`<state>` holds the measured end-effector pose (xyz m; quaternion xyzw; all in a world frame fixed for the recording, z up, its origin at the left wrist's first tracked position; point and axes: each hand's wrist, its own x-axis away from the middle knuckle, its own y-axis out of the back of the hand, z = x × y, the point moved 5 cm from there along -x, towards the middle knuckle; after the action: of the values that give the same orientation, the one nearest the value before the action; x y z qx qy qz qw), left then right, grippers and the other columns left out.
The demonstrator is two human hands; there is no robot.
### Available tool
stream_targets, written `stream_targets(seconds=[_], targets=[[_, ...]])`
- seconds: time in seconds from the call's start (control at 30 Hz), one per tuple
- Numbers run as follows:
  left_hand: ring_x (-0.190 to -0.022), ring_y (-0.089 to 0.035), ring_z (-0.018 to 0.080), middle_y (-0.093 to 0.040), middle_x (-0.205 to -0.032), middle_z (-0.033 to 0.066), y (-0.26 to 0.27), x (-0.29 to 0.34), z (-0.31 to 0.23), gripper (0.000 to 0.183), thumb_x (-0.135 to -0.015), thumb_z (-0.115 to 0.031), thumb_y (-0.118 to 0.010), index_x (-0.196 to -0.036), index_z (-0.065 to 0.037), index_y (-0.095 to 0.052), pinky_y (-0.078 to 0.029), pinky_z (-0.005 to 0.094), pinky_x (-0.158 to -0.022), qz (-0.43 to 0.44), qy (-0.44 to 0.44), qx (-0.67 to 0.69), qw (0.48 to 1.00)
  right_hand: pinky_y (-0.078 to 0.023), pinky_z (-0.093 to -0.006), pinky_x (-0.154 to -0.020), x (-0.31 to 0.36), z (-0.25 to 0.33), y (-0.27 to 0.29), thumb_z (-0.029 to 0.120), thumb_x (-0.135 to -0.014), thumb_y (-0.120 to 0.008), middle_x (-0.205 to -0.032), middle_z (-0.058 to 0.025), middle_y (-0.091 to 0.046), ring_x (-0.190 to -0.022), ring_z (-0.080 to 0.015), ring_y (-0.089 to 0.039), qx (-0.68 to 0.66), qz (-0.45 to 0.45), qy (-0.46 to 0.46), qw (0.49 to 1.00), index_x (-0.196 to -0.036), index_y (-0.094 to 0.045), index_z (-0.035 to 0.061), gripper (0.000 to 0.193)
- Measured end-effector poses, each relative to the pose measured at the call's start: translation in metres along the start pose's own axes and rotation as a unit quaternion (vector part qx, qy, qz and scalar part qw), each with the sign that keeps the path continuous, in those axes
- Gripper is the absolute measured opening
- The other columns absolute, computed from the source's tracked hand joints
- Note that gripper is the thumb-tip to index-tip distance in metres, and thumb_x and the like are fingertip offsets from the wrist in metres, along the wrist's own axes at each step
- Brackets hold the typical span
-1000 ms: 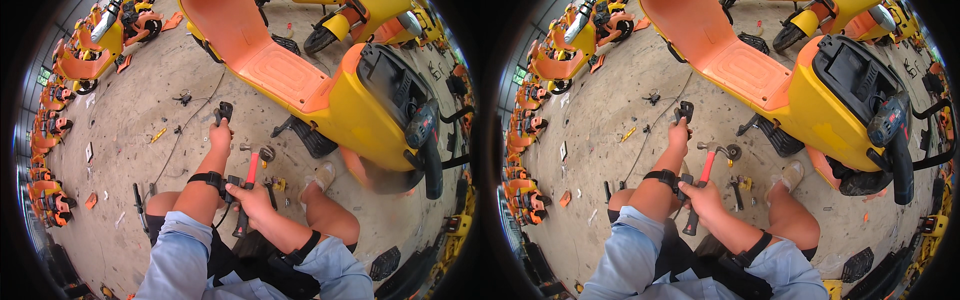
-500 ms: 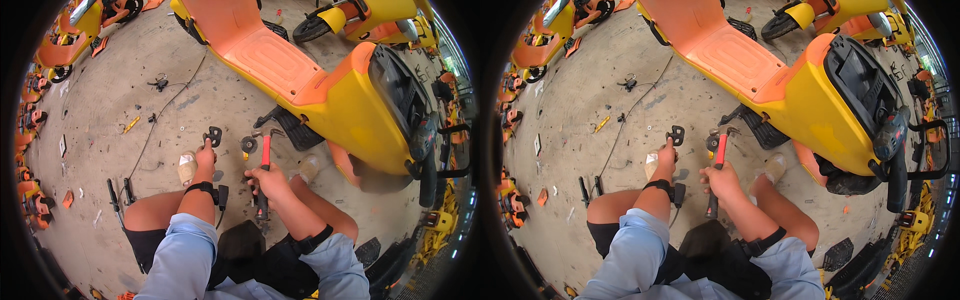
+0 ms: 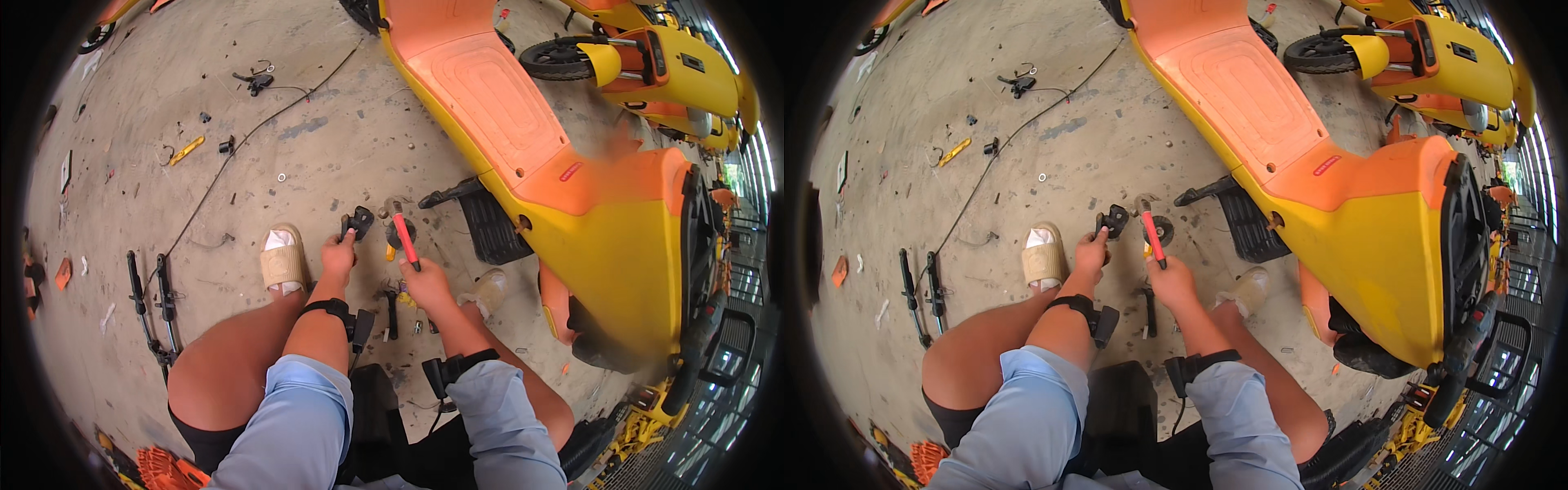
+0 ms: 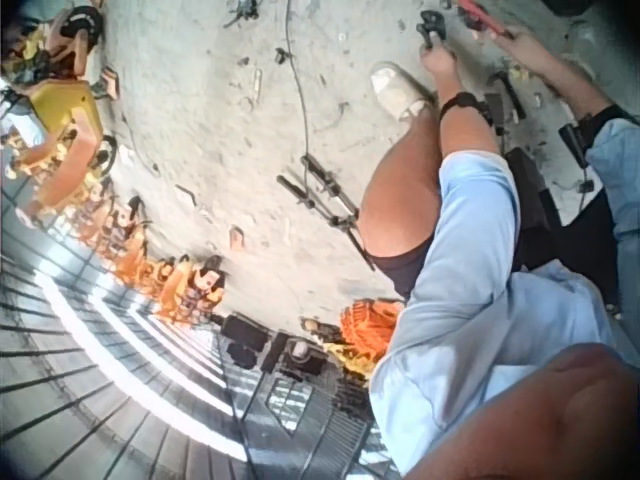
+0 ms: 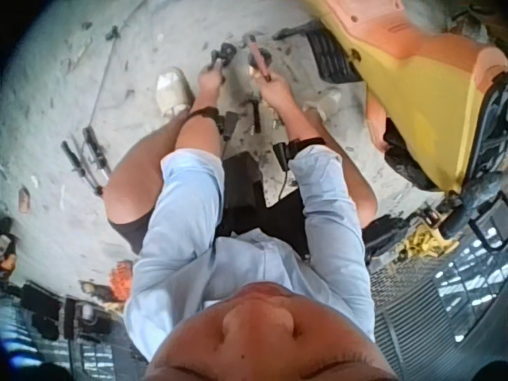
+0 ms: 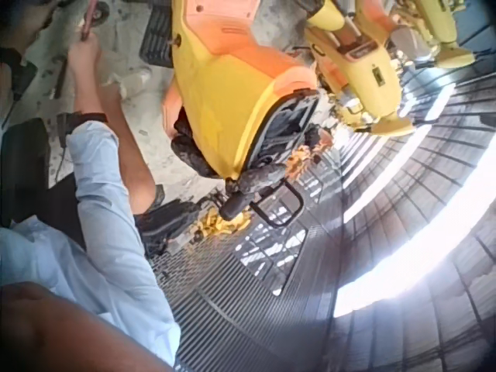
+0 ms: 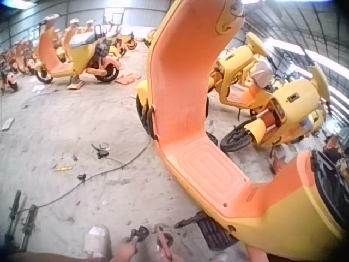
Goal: The person repairs a scooter pedal by using a hammer and pliers to strike and adjust a metal component on the floor. They then handle a black pedal assembly and a small yellow pin to reassemble the part by hand.
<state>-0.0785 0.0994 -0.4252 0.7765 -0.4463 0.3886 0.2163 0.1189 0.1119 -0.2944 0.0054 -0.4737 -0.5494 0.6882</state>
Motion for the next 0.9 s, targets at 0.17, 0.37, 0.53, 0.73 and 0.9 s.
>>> stream_targets(seconds=[0.17,0.37,0.53,0.73,0.9], targets=[[-0.058,-0.051,0.0156,-0.050,-0.069,0.0026,0.012,-0.008,0.030,0.026,-0.099,-0.030,-0.053,-0.085,-0.008,-0.053,-0.044,0.0301,-0.050,-0.015,0.105,0.097,0.990,-0.050,-0.0485,-0.071,-0.020,-0.024,-0.066,0.057,-0.095,-0.050,-0.078,-0.0211,-0.067,-0.078,-0.0432,-0.065,0.019,-0.022,-0.012,1.000,-0.091,-0.065,0.0036,0.055],[-0.055,-0.053,0.0164,-0.053,-0.068,0.0040,0.006,0.001,0.041,0.036,-0.101,-0.035,-0.045,-0.078,-0.008,-0.053,-0.044,0.0297,-0.047,-0.033,0.168,0.124,0.977,-0.048,-0.0486,-0.068,-0.015,-0.048,-0.096,0.055,-0.097,-0.050,-0.078,-0.0239,-0.064,-0.077,-0.0440,-0.063,0.035,-0.040,-0.014,0.999,-0.093,-0.064,0.0028,0.054],[-0.052,-0.051,0.0162,-0.053,-0.066,0.0042,0.017,-0.009,0.045,0.038,-0.102,-0.036,-0.041,-0.079,-0.008,-0.052,-0.039,0.0299,-0.043,-0.019,0.181,0.083,0.980,-0.048,-0.0504,-0.067,-0.016,-0.055,-0.098,0.053,-0.097,-0.050,-0.080,-0.0241,-0.065,-0.079,-0.0467,-0.062,0.066,-0.023,-0.001,0.998,-0.092,-0.062,0.0034,0.052],[-0.050,-0.044,0.0149,-0.050,-0.069,0.0047,0.028,-0.020,0.040,0.031,-0.102,-0.031,-0.039,-0.081,-0.009,-0.047,-0.030,0.0275,-0.039,0.020,0.214,0.029,0.976,-0.048,-0.0533,-0.067,-0.006,-0.058,-0.103,0.048,-0.099,-0.050,-0.078,-0.0253,-0.064,-0.079,-0.0484,-0.062,0.047,-0.073,0.107,0.990,-0.091,-0.061,0.0039,0.046],[-0.046,-0.043,0.0156,-0.050,-0.065,0.0059,0.027,-0.026,0.039,0.025,-0.096,-0.023,-0.041,-0.079,-0.007,-0.049,-0.029,0.0303,-0.039,0.011,0.236,0.027,0.971,-0.047,-0.0566,-0.066,-0.029,-0.061,-0.105,0.046,-0.099,-0.049,-0.077,-0.0269,-0.064,-0.075,-0.0490,-0.062,0.149,-0.062,0.012,0.987,-0.089,-0.058,0.0029,0.046]])
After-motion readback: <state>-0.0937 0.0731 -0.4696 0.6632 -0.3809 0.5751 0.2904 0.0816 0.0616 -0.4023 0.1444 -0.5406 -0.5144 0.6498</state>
